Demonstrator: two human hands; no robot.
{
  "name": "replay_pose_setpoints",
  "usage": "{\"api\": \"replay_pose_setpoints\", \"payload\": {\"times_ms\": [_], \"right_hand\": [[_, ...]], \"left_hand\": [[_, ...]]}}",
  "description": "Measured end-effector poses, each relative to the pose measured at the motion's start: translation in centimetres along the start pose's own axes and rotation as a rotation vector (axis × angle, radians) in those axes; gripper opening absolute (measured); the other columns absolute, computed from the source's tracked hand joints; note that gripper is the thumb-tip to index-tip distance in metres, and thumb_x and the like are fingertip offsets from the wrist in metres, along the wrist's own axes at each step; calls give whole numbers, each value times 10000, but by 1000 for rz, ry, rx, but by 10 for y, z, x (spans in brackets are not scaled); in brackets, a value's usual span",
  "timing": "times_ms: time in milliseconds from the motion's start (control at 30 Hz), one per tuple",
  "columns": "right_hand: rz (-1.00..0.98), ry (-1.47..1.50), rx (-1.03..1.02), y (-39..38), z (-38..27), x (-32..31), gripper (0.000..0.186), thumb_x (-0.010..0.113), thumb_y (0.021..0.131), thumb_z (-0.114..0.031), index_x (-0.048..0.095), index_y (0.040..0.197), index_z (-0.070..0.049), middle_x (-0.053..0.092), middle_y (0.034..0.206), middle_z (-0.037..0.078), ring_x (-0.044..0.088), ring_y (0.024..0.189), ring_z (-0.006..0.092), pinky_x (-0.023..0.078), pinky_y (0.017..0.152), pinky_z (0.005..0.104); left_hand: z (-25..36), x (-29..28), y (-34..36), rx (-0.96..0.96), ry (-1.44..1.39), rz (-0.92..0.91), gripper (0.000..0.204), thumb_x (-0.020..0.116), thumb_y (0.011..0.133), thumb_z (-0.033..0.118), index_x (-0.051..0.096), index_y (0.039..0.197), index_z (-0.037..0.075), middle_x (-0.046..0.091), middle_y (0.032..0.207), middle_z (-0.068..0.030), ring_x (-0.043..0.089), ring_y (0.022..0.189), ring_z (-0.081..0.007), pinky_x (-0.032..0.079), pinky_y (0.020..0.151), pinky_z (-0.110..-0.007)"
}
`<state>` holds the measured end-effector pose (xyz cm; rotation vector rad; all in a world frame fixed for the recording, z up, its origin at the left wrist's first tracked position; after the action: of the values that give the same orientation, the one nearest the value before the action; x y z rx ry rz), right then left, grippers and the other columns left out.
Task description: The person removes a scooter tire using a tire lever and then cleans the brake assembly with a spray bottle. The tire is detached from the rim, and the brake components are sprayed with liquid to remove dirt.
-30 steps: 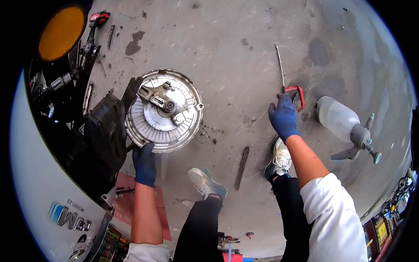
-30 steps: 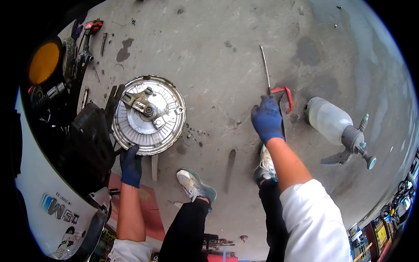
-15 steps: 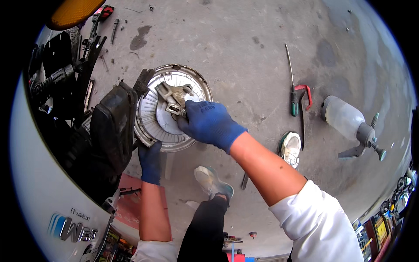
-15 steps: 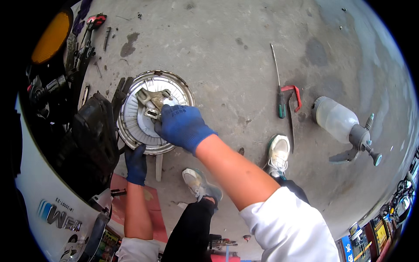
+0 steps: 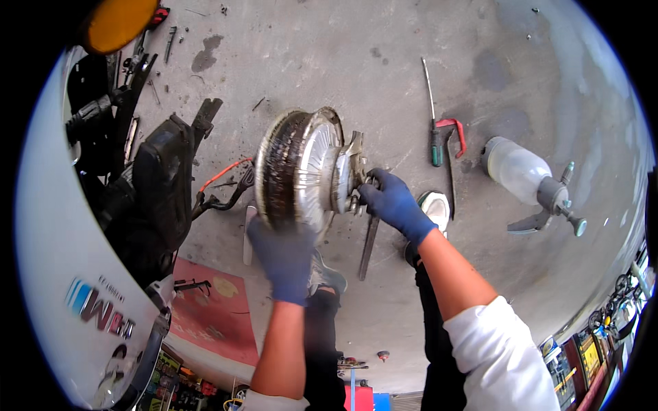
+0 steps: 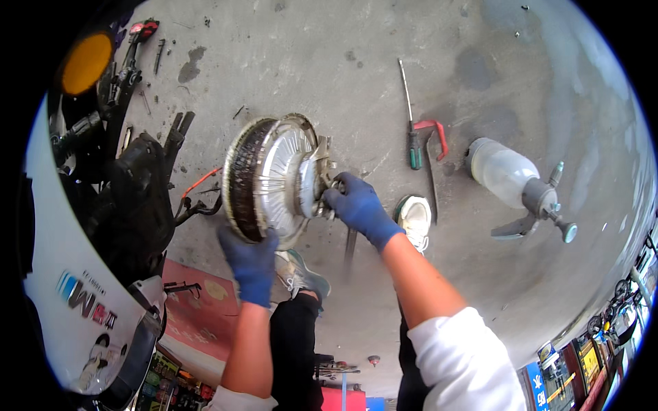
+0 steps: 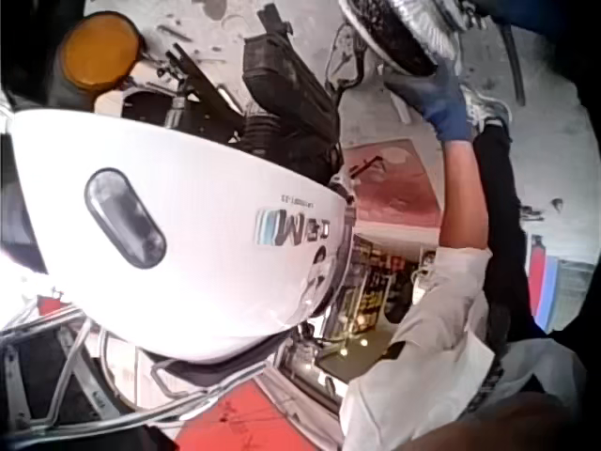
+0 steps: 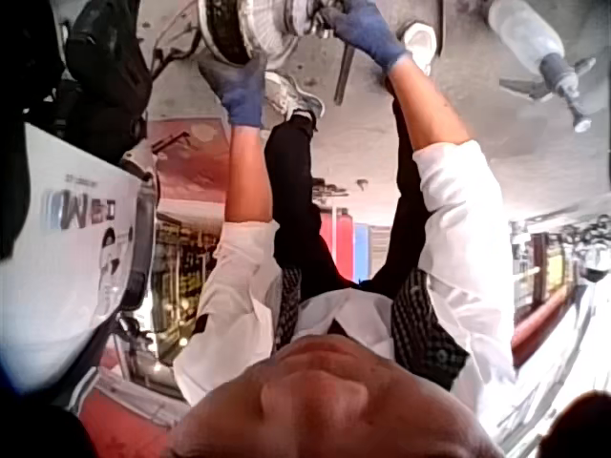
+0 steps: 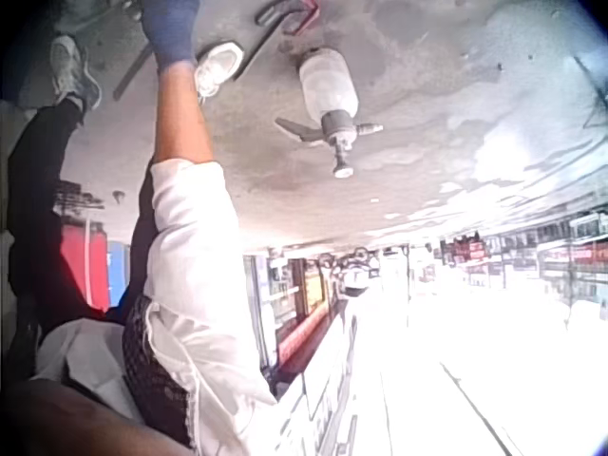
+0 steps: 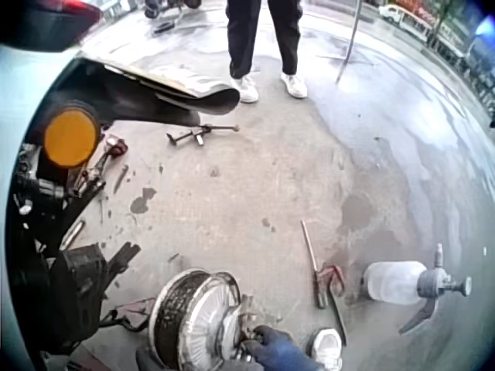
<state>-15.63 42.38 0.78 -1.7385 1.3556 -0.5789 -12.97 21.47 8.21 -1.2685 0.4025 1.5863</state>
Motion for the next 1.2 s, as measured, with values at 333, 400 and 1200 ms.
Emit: {"api": "replay_pose_setpoints", "payload": {"times_ms": [333,400,1200], "right_hand": [[504,251,93,-163,73,-146,291,535,897,-132,525,1163,-15,585,895,53,557,735,98,485,631,239],[709,263,286,-198,114,-199,293,562,887,-137,508,1155,-32,573,876,39,547,725,96,479,581,249],[151,28,144,-279,-24,-155,315,515,937,-326,591,853,-32,586,673,40,531,601,95,416,546,251]], "left_hand": [[82,28,-37,-337,-53,60,802,783,644,339,335,1158,-83,429,1080,-261,439,1031,-416,375,910,-473],[84,24,-31,-403,-95,48,833,794,641,370,330,1157,-90,430,1096,-273,437,1050,-421,373,922,-474],[10,-1,19,-822,-1194,-479,364,389,973,371,510,1196,110,574,1116,-66,554,1029,-233,427,952,-400]]}}
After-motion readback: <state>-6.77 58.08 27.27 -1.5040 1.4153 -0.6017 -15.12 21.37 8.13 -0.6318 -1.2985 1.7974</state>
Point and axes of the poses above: each hand's wrist, its own y-axis towards the middle knuckle, its own x-axis out of the palm, z = x × y, the point moved 2 cm from there along y, towards the middle knuckle
